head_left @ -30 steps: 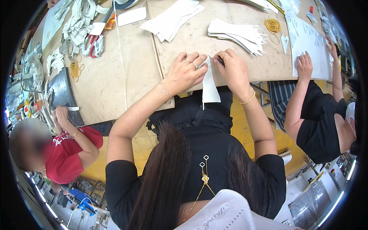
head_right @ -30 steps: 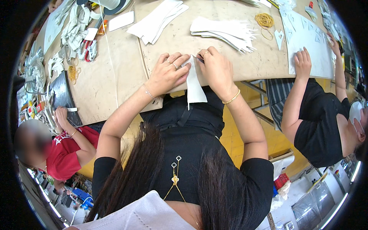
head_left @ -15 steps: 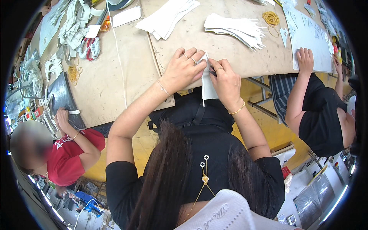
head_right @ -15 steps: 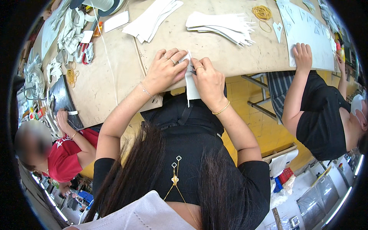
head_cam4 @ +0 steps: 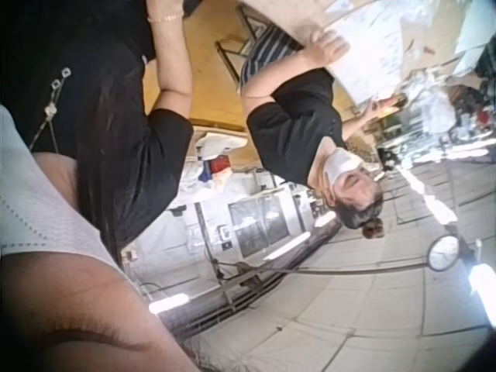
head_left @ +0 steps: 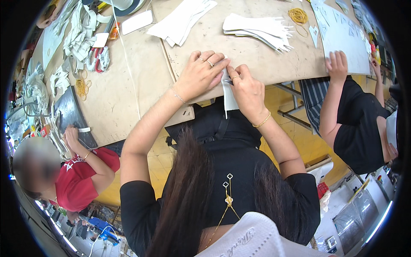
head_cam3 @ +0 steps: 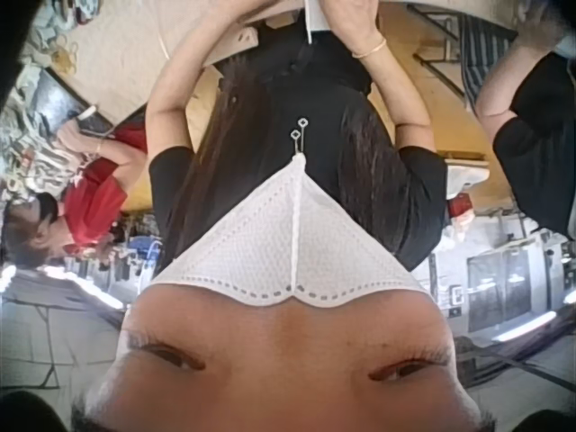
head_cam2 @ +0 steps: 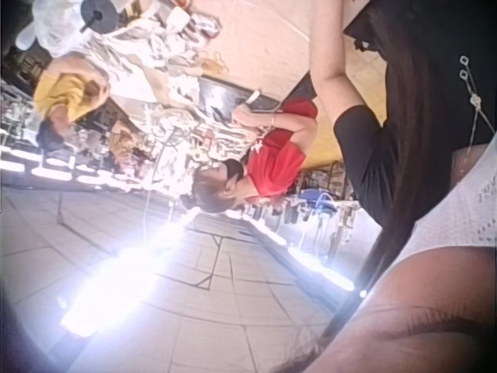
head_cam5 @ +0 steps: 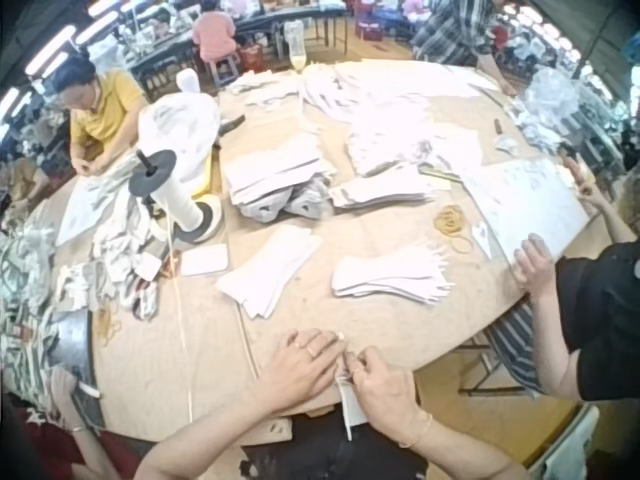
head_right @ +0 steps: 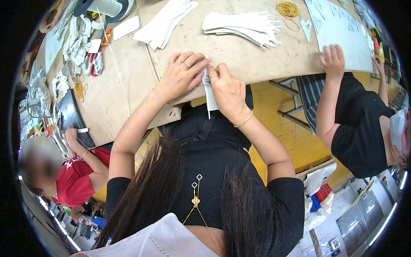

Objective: The person hand-sews white fabric pieces at a table using a needle and thread. They repeatedly pick up fabric, stitch along edges, and place finished pieces into a growing stack. A coworker is visible across the table performing similar sewing work.

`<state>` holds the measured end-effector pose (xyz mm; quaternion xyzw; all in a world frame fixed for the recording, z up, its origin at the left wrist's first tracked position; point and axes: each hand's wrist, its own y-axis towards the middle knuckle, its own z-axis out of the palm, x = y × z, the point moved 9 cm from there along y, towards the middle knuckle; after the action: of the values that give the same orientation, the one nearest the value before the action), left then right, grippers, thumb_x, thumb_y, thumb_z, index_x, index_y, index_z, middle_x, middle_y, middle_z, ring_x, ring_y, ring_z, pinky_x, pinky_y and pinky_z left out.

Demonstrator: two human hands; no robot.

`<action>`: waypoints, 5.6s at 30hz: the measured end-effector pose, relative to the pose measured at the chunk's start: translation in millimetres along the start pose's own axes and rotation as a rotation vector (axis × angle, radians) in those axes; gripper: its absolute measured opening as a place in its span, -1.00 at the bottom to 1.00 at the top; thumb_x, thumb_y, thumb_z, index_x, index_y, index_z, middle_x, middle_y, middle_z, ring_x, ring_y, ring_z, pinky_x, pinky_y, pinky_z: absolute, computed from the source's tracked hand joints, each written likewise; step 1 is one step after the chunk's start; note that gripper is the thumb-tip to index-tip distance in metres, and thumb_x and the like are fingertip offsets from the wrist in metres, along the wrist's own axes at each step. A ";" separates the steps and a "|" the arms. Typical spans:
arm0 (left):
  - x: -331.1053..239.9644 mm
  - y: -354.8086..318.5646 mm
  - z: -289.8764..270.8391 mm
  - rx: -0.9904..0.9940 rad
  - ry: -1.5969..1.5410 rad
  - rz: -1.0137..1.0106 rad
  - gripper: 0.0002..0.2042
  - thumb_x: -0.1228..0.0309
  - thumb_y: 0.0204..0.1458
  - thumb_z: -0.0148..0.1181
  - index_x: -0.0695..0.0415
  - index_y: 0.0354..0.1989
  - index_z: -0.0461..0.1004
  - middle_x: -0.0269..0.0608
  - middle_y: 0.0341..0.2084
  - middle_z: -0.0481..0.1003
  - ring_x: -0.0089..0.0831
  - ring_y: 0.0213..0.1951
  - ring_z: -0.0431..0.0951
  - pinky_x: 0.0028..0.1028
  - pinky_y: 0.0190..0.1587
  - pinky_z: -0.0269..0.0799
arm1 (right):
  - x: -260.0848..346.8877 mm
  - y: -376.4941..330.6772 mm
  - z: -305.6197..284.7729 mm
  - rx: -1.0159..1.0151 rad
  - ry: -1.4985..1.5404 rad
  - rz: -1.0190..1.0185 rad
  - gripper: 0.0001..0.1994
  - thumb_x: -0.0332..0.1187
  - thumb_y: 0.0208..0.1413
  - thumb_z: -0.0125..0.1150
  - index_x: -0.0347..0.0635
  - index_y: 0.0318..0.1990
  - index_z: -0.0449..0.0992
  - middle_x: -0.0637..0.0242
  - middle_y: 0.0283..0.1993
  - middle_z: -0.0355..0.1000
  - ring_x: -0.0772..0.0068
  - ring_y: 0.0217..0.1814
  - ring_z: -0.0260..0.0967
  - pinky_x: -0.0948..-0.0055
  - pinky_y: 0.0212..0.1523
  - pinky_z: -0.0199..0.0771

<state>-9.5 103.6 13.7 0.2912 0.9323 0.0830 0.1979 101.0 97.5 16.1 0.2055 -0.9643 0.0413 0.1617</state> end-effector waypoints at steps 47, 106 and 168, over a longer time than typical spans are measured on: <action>3.9 -23.1 -7.5 -0.102 0.050 -0.169 -0.63 0.37 0.00 0.32 0.08 0.03 0.53 -0.34 0.04 0.50 -0.39 0.18 0.42 -0.25 0.19 0.31 | 5.4 31.1 -9.1 0.063 0.238 -0.208 -0.76 -0.56 -0.04 0.34 -0.21 -0.16 0.59 0.22 -0.22 0.46 0.09 -0.29 0.53 0.20 -0.29 0.53; -4.7 -32.7 3.6 0.024 0.075 -0.210 -0.56 0.33 0.02 0.31 -0.17 0.13 0.48 -0.22 0.23 0.39 -0.23 0.33 0.29 -0.08 0.35 0.15 | -0.2 50.9 -28.3 0.221 0.124 -0.836 -0.89 -0.41 0.01 0.20 -0.10 -0.31 0.61 0.41 -0.30 0.47 0.37 -0.13 0.47 0.39 0.02 0.39; -1.7 -38.5 9.0 0.040 0.014 -0.254 -0.56 0.29 0.08 0.28 -0.12 0.18 0.46 -0.19 0.33 0.29 -0.27 0.41 0.19 -0.10 0.42 0.06 | 5.1 81.1 -14.9 0.344 0.032 -0.847 -0.90 -0.37 0.00 0.32 -0.06 -0.30 0.63 0.44 -0.30 0.46 0.40 -0.13 0.43 0.36 0.05 0.27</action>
<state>-24.1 71.5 -4.3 0.1738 0.9645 0.0409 0.1944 67.8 171.7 30.8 0.6047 -0.7720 0.1343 0.1428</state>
